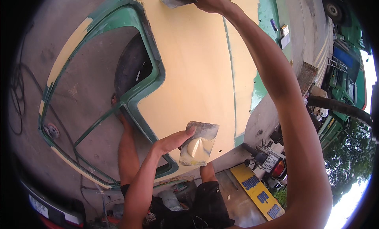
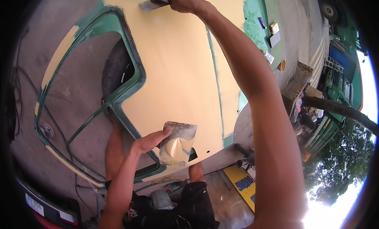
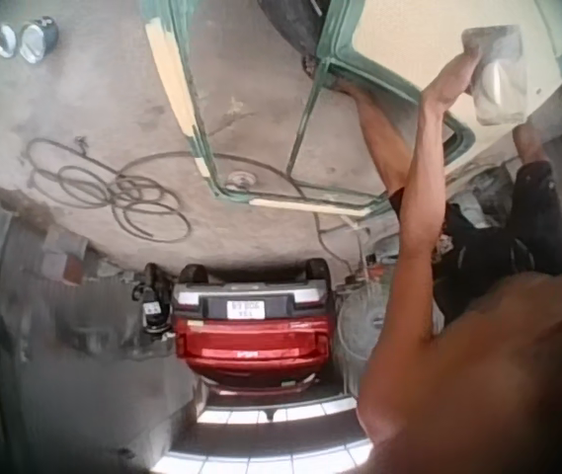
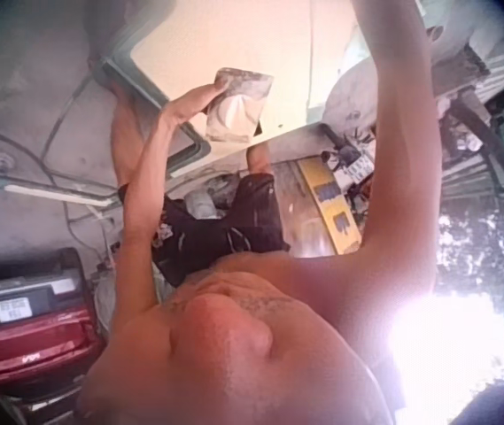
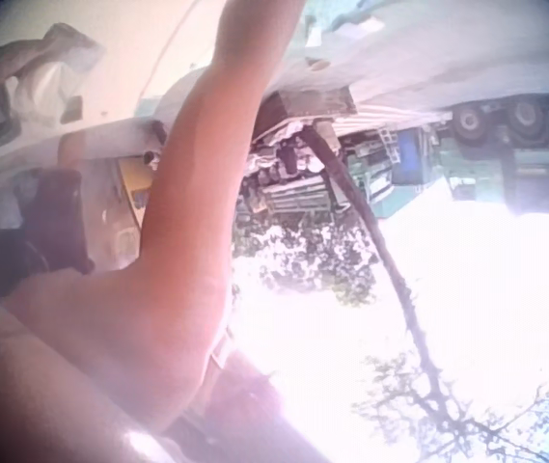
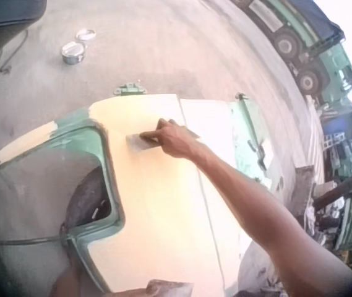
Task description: The person mixes body filler on two metal spreaders using a small amount of hardener, and then applies the mixture to the surface of a car door panel by hand with the spreaders.
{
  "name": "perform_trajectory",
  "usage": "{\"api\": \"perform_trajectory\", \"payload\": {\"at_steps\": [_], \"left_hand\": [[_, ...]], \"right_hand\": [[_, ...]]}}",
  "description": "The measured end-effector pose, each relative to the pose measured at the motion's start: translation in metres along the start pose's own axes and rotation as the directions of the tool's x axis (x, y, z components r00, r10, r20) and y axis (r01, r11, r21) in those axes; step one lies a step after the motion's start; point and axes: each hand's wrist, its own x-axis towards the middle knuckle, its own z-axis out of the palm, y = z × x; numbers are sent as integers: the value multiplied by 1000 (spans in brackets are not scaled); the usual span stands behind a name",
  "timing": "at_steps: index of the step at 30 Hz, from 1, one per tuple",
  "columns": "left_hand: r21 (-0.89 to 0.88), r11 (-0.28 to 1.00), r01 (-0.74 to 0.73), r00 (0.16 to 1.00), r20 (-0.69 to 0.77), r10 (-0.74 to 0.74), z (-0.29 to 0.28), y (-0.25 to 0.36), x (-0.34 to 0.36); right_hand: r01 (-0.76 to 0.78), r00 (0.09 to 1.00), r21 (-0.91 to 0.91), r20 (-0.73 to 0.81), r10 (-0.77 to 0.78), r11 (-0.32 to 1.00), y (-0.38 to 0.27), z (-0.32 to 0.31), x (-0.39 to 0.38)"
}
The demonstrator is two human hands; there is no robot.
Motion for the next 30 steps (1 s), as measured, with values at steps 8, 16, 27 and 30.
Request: {"api": "perform_trajectory", "payload": {"at_steps": [8, 16, 27, 30], "left_hand": [[81, 995, 52, 998, -37, -49, 15, -18, 10], [87, 979, 183, 982, 21, -186, 24, -84, 36], [219, 913, 345, 937, -23, -349, 48, -96, 37], [44, 983, 179, 972, -161, -170, 41, -89, 27]], "right_hand": [[-26, 999, -27, 42, 27, 999, -30, 61, -111], [-41, 996, -141, -87, 29, 989, -39, 154, -235], [-111, 987, -27, -116, 107, 993, -91, 215, -394], [-139, 986, 41, -92, 142, 989, -105, 233, -426]]}}
